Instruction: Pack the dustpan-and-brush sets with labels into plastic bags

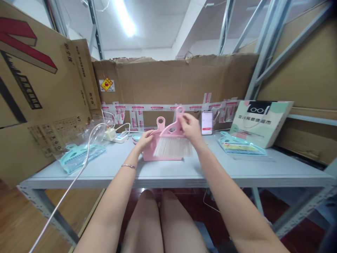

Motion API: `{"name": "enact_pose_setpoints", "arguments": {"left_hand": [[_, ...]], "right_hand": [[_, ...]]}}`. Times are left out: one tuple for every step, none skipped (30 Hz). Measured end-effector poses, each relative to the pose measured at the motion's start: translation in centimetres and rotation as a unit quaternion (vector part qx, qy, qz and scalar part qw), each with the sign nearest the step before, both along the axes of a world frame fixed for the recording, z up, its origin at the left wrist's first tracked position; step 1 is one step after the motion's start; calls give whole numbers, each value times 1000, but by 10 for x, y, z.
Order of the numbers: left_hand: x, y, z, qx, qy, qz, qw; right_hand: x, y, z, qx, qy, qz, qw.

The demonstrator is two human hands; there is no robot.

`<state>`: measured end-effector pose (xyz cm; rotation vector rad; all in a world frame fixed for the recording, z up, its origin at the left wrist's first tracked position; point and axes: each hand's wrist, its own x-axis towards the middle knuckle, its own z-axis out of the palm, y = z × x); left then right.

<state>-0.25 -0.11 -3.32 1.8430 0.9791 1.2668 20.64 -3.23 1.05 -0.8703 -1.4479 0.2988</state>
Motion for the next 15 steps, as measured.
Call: {"name": "enact_pose_setpoints", "arguments": {"left_hand": [[0, 0, 0, 2, -4, -2, 1000], [0, 0, 1, 6, -9, -4, 1000], [0, 0, 1, 11, -13, -5, 1000], [0, 1, 1, 17, -17, -7, 1000], [0, 2, 1, 23, -21, -8, 999], [0, 3, 0, 30, -24, -8, 999], [1, 4, 0, 36, -27, -6, 999], [2, 5, -1, 42, -30, -3, 999], [3, 5, -1, 49, -32, 0, 998], [4, 6, -2, 55, -34, 3, 998], [5, 6, -2, 60, -35, 4, 998], [6, 5, -2, 64, -36, 2, 997], [7, 5, -2, 68, -36, -1, 997], [7, 4, -2, 72, -36, -5, 997], [8, 3, -1, 75, -37, -6, 997]], "right_hand": [[-15, 0, -1, -10, -28, 12, 999], [-28, 2, -3, -13, -50, 4, 999], [-39, 4, -7, -14, -68, -16, 997], [-49, 8, -11, -14, -80, -40, 996], [-56, 12, -16, -13, -86, -63, 994], [-62, 15, -21, -11, -87, -82, 993], [-66, 19, -27, -9, -85, -102, 991], [-69, 21, -32, -5, -81, -123, 989], [-71, 23, -36, 1, -79, -147, 986], [-72, 24, -40, 10, -82, -173, 982], [-73, 24, -44, 21, -88, -196, 976], [-74, 24, -47, 34, -97, -213, 972], [-74, 24, -49, 46, -108, -223, 968], [-74, 24, -51, 57, -117, -225, 966], [-74, 24, -52, 67, -125, -222, 965]]}}
